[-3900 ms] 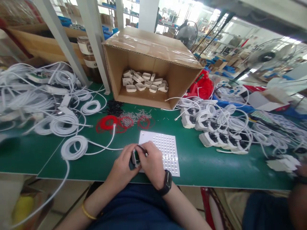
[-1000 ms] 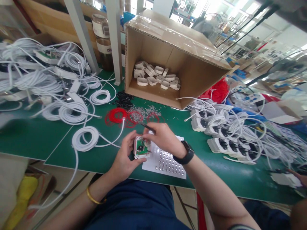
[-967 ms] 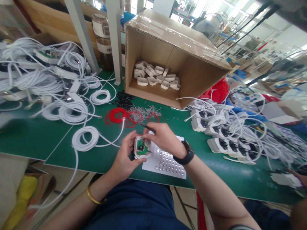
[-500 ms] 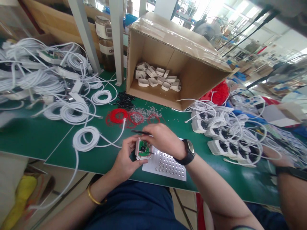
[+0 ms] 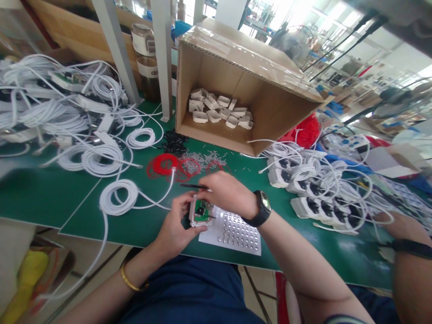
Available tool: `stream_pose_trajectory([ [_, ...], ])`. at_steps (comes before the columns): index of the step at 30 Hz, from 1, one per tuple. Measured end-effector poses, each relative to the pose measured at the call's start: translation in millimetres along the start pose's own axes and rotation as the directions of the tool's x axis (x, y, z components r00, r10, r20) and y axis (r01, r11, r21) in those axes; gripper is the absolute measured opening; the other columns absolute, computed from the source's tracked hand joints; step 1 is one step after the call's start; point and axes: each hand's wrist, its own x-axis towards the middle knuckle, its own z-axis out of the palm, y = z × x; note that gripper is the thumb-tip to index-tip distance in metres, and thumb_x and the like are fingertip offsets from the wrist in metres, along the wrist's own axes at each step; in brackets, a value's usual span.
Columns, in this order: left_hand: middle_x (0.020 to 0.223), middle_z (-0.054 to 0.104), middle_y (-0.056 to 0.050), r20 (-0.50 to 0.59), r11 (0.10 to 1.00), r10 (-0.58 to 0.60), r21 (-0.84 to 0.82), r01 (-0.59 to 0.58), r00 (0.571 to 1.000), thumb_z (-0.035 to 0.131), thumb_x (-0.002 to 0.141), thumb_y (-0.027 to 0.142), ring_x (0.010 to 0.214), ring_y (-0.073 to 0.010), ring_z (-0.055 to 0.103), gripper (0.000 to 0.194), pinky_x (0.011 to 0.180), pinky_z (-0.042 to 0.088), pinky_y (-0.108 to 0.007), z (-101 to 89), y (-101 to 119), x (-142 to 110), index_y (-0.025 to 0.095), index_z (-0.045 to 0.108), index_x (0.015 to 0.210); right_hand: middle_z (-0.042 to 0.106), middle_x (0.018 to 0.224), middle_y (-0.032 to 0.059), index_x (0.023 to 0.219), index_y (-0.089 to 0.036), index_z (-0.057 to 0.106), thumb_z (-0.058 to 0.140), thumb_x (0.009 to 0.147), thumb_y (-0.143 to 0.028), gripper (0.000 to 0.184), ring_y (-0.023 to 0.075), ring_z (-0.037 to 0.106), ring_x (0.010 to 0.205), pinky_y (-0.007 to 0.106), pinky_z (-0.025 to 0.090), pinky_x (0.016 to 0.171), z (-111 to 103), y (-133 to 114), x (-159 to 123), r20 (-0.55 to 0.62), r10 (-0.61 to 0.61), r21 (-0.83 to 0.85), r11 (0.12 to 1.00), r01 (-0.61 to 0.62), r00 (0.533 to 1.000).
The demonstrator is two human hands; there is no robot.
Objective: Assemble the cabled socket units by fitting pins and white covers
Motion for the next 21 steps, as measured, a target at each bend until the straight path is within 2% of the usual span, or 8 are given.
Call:
stream_pose_trajectory([
  [4,0.136,0.040,-0.012,0.025,0.994,0.091,0.063,-0.093,0.995,0.073,0.070,0.021,0.125,-0.0269,0.045,0.065,0.101,0.043,-0.044,-1.7,-3,-1,0.025,0.037,0.124,0.052,0.058,-0.0003,0.063,-0.017,0.061,0.069,0.074,-0.030,0.019,0.0102,0.042,0.055,0.025,0.022,0.050,0,1,8,0.026,0.093,0.013,0.996,-0.093,0.995],
  [9,0.133,0.041,-0.012,0.109,0.969,0.148,0.182,-0.166,0.983,0.070,0.073,0.019,0.125,-0.0288,0.044,0.056,0.100,0.043,-0.044,-5.9,3,1,0.025,0.044,0.123,0.060,0.063,0.0024,0.064,-0.015,0.063,0.065,0.075,-0.019,0.012,0.0119,0.050,0.060,0.024,0.027,0.052,-6,3,8,0.071,0.071,0.018,0.997,-0.073,0.995],
  [12,0.131,0.040,-0.012,0.095,0.982,0.154,0.095,-0.163,0.984,0.069,0.074,0.016,0.124,-0.0280,0.045,0.056,0.098,0.045,-0.043,-6.4,8,3,0.025,0.042,0.122,0.064,0.069,0.0028,0.069,-0.015,0.065,0.061,0.077,-0.014,0.009,0.0127,0.055,0.065,0.024,0.033,0.057,-9,9,1,0.115,0.043,0.104,0.993,-0.055,0.992],
  [16,0.131,0.040,-0.012,0.085,0.988,0.157,-0.019,-0.156,0.984,0.070,0.072,0.013,0.124,-0.0273,0.046,0.055,0.097,0.047,-0.042,-4.6,11,3,0.025,0.042,0.119,0.064,0.076,0.0023,0.079,-0.015,0.063,0.055,0.085,-0.017,0.010,0.0116,0.055,0.069,0.023,0.037,0.061,-3,18,-20,0.120,0.032,0.332,0.941,-0.071,0.992],
  [18,0.131,0.040,-0.012,0.086,0.985,0.172,-0.012,-0.171,0.981,0.070,0.072,0.013,0.124,-0.0276,0.045,0.055,0.096,0.048,-0.042,-3.4,9,2,0.024,0.042,0.117,0.057,0.067,-0.0008,0.079,-0.015,0.058,0.049,0.090,-0.025,0.018,0.0090,0.050,0.056,0.021,0.036,0.053,9,19,-33,0.168,0.106,0.511,0.841,-0.179,0.980],
  [19,0.131,0.041,-0.012,0.084,0.983,0.180,0.004,-0.181,0.980,0.070,0.072,0.013,0.125,-0.0279,0.045,0.054,0.095,0.048,-0.043,-3.0,8,0,0.024,0.042,0.117,0.051,0.060,-0.0035,0.079,-0.016,0.055,0.045,0.091,-0.030,0.022,0.0075,0.044,0.048,0.020,0.033,0.047,17,18,-41,0.223,0.150,0.615,0.745,-0.258,0.963],
  [21,0.133,0.041,-0.013,0.069,0.980,0.186,0.063,-0.191,0.980,0.071,0.072,0.015,0.126,-0.0285,0.044,0.055,0.096,0.047,-0.043,-3.2,6,-2,0.024,0.042,0.117,0.035,0.050,-0.0096,0.086,-0.018,0.050,0.039,0.093,-0.040,0.025,0.0056,0.027,0.036,0.018,0.024,0.037,37,13,-54,0.339,0.195,0.792,0.469,-0.391,0.920],
])
